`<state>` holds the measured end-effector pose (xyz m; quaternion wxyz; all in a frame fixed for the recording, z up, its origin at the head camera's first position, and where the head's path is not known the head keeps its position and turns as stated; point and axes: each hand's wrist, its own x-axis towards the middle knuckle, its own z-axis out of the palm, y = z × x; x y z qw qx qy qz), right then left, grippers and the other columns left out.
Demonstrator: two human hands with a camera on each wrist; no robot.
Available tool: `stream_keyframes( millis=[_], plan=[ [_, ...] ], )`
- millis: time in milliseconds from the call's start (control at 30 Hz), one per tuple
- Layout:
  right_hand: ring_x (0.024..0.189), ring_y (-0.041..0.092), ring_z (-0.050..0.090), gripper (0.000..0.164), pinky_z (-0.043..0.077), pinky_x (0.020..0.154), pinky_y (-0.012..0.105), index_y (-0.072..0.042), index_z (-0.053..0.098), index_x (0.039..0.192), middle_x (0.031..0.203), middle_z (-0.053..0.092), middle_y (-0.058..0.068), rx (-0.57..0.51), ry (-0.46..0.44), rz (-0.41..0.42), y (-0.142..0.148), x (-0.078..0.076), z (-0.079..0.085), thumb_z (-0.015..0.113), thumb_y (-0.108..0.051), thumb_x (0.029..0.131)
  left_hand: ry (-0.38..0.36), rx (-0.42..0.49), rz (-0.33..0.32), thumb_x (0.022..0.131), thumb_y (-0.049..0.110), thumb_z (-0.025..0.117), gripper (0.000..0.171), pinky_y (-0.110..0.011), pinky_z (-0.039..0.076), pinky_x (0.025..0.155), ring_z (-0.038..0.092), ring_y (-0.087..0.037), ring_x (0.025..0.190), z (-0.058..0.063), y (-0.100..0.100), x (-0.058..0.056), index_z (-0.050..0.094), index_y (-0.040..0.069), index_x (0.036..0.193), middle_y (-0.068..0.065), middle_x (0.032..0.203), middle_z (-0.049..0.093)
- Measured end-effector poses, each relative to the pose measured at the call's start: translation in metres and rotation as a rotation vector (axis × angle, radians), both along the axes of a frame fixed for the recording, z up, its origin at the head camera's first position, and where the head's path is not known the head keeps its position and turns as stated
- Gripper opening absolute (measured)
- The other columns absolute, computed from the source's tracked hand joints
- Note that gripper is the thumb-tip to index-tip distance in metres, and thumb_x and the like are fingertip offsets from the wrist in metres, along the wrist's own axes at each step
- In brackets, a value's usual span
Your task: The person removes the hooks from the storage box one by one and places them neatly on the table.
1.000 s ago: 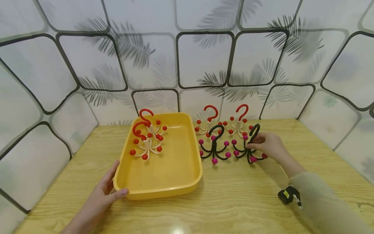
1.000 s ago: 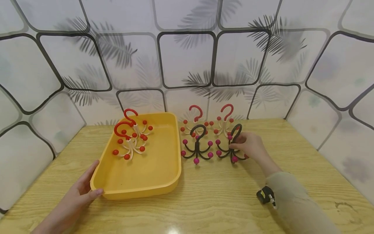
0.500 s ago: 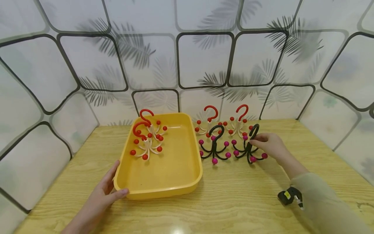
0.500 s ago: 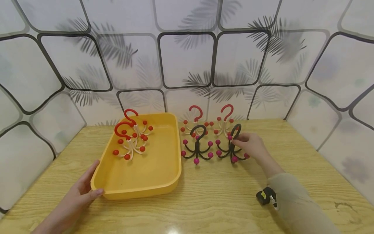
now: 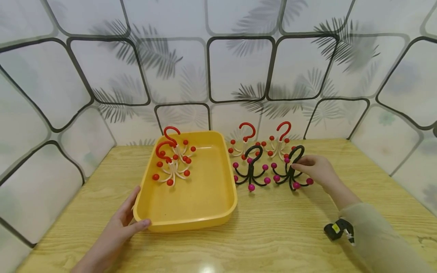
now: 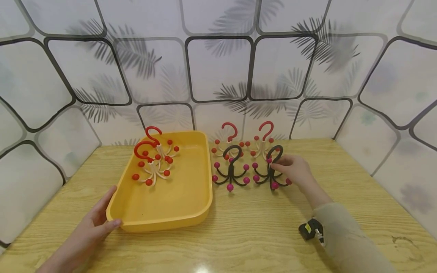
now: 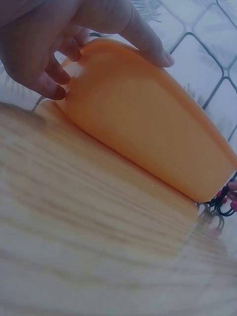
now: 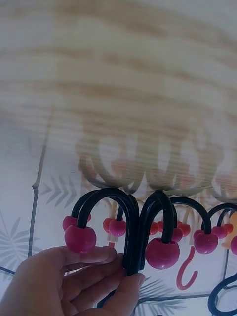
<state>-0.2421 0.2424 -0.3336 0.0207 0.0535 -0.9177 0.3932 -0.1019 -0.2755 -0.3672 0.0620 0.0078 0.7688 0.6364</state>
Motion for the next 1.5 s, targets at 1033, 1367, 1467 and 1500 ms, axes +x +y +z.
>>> stream_keyframes(
  millis=[1033, 1367, 1467, 1500],
  plan=[
    [0.064, 0.015, 0.049, 0.028, 0.039, 0.056, 0.031, -0.012, 0.068, 0.075, 0.069, 0.062, -0.002, 0.309, 0.074, 0.155, -0.025, 0.029, 0.023, 0.073, -0.038, 0.084, -0.008, -0.012, 0.01, 0.092, 0.016, 0.064, 0.09, -0.004, 0.029, 0.086, 0.009, -0.028, 0.141, 0.004, 0.0, 0.001, 0.002, 0.027, 0.155, -0.002, 0.159, 0.0],
    [0.061, 0.014, 0.047, 0.021, 0.04, 0.055, 0.028, -0.014, 0.068, 0.077, 0.067, 0.057, -0.004, 0.148, 0.068, 0.41, -0.103, 0.049, 0.053, 0.073, -0.033, 0.085, -0.009, -0.015, 0.009, 0.092, 0.016, 0.065, 0.09, -0.006, 0.029, 0.089, 0.009, -0.028, 0.141, 0.005, 0.001, 0.001, 0.002, 0.027, 0.155, -0.002, 0.159, 0.0],
    [0.062, 0.013, 0.05, 0.021, 0.043, 0.056, 0.029, -0.015, 0.068, 0.078, 0.068, 0.06, -0.005, 0.124, 0.078, 0.453, -0.129, 0.046, 0.063, 0.073, -0.035, 0.084, 0.0, -0.007, 0.002, 0.092, 0.015, 0.065, 0.09, -0.006, 0.029, 0.089, 0.009, -0.028, 0.141, 0.005, 0.001, 0.001, 0.002, 0.026, 0.155, -0.003, 0.159, -0.001],
    [0.063, 0.013, 0.052, 0.02, 0.045, 0.057, 0.029, -0.015, 0.068, 0.079, 0.07, 0.061, -0.006, 0.114, 0.082, 0.469, -0.138, 0.045, 0.066, 0.074, -0.034, 0.083, 0.006, -0.003, -0.002, 0.092, 0.015, 0.065, 0.09, -0.006, 0.03, 0.089, 0.009, -0.029, 0.141, 0.005, 0.002, 0.002, 0.002, 0.025, 0.155, -0.003, 0.159, -0.001]
  ],
)
